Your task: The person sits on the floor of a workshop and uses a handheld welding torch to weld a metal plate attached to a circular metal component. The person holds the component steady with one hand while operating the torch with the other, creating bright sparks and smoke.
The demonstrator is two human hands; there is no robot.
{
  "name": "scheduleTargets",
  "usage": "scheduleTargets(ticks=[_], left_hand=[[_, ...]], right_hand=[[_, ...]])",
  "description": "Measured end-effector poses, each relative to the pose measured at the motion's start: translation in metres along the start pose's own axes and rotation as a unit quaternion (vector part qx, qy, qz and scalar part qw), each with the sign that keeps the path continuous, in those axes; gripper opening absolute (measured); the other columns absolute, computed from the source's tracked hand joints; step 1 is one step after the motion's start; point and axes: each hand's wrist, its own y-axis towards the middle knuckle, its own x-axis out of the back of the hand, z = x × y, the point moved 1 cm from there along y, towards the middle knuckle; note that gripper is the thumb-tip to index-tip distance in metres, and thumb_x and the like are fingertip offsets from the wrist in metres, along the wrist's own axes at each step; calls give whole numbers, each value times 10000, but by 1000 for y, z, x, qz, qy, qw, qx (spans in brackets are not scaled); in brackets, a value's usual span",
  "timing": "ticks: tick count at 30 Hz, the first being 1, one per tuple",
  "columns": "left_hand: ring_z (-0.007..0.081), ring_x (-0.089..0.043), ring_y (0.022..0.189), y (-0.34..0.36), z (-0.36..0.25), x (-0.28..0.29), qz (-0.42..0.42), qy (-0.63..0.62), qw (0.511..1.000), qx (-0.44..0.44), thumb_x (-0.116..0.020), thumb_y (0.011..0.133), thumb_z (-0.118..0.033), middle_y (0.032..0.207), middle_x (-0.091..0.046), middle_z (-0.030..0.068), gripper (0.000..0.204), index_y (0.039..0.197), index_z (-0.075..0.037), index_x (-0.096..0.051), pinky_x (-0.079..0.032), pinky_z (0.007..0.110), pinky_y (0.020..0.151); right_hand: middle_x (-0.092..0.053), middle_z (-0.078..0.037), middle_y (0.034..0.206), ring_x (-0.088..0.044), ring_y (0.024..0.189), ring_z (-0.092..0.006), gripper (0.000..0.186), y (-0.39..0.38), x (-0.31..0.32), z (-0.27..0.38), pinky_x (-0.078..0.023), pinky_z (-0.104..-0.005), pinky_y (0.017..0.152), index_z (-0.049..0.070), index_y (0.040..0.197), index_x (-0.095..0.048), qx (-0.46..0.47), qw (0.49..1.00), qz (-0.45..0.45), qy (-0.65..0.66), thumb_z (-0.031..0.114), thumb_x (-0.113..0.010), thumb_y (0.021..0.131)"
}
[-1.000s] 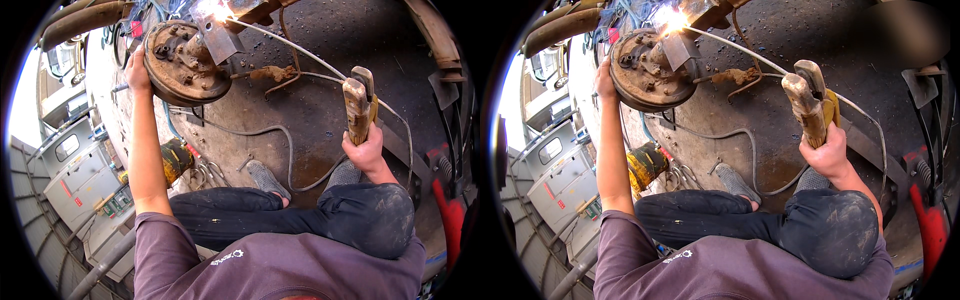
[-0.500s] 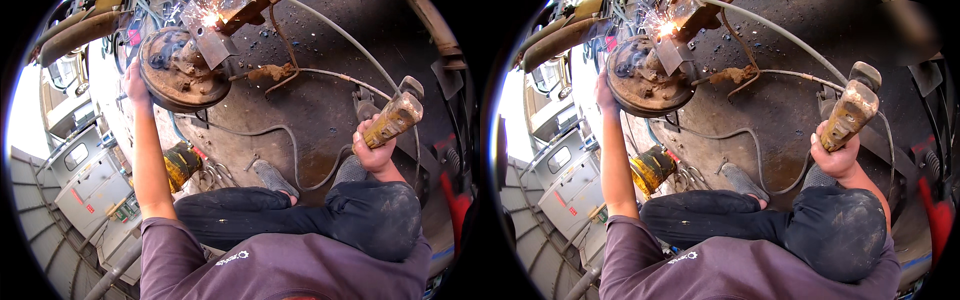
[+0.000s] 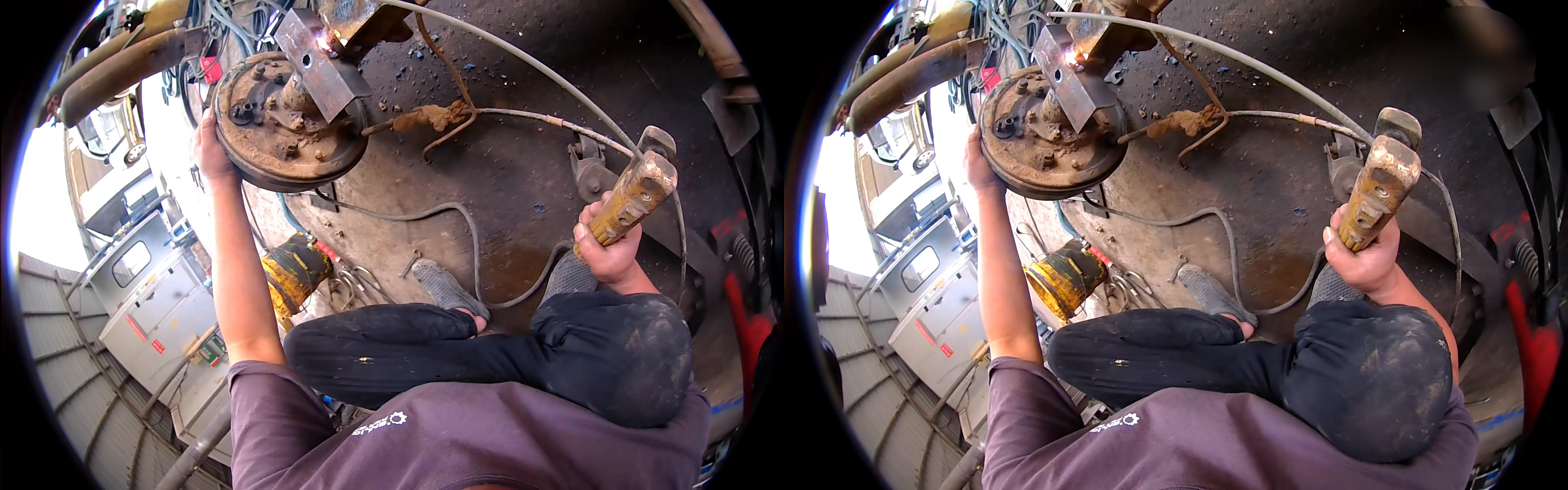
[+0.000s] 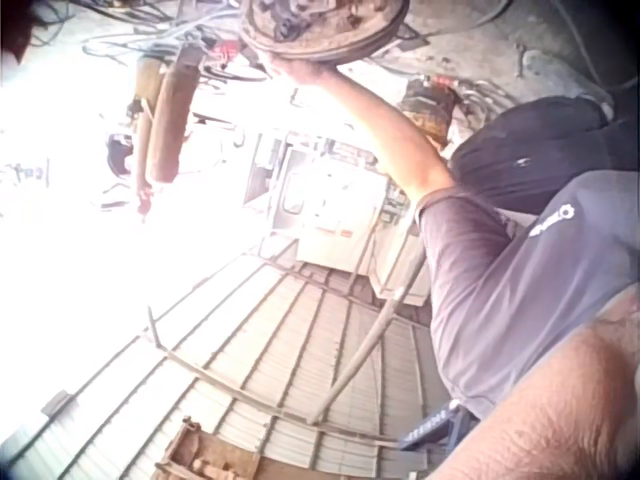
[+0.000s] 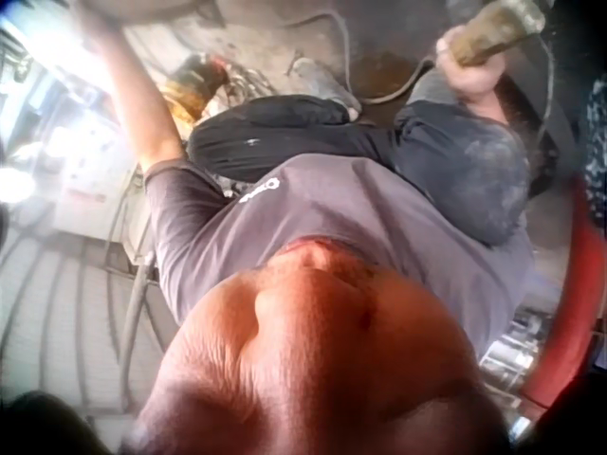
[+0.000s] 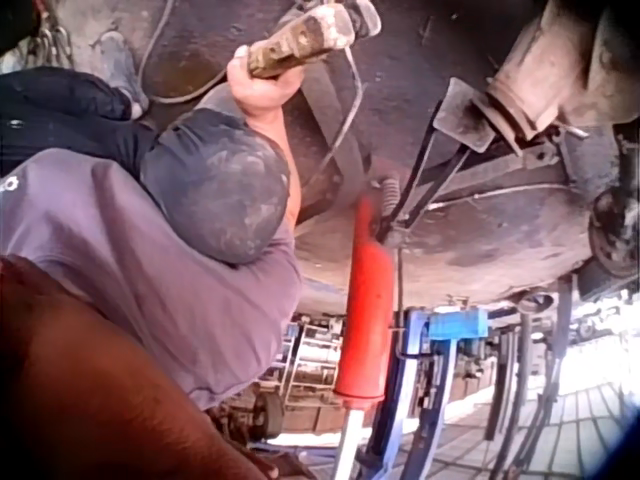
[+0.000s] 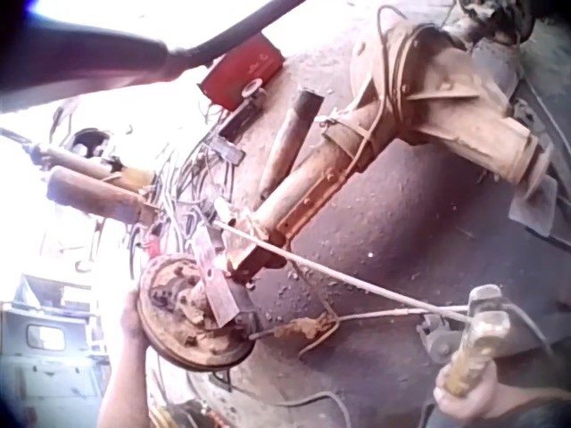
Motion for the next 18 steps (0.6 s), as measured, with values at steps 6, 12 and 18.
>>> scheduleTargets(ticks=[6,12,18], left_hand=[[170,-641,1028,-58,-1,-22,-50,13,996,-70,-593,1053,-213,1180,-688,109,401,1348,59,-608,-514,293,936],[183,-655,1036,-54,-2,-16,-44,-11,998,-51,-608,1044,-212,1202,-684,132,457,1377,100,-572,-536,297,920],[185,-661,1052,-14,-5,-20,-25,-34,999,-5,-642,1018,-222,1189,-707,132,409,1296,79,-653,-526,292,947]], right_hand=[[-540,-49,934,-544,818,-119,337,-7,2,0,-498,-294,698,9,1078,-513,-5,997,-63,54,-133,-650,805],[-478,-48,1012,-507,879,-152,570,-11,17,-13,-500,-321,739,45,1285,-443,3,995,-52,81,-173,-623,790],[-499,-56,1095,-531,932,-168,672,-2,17,-19,-517,-346,765,77,1380,-411,10,995,-25,92,-192,-610,797]])
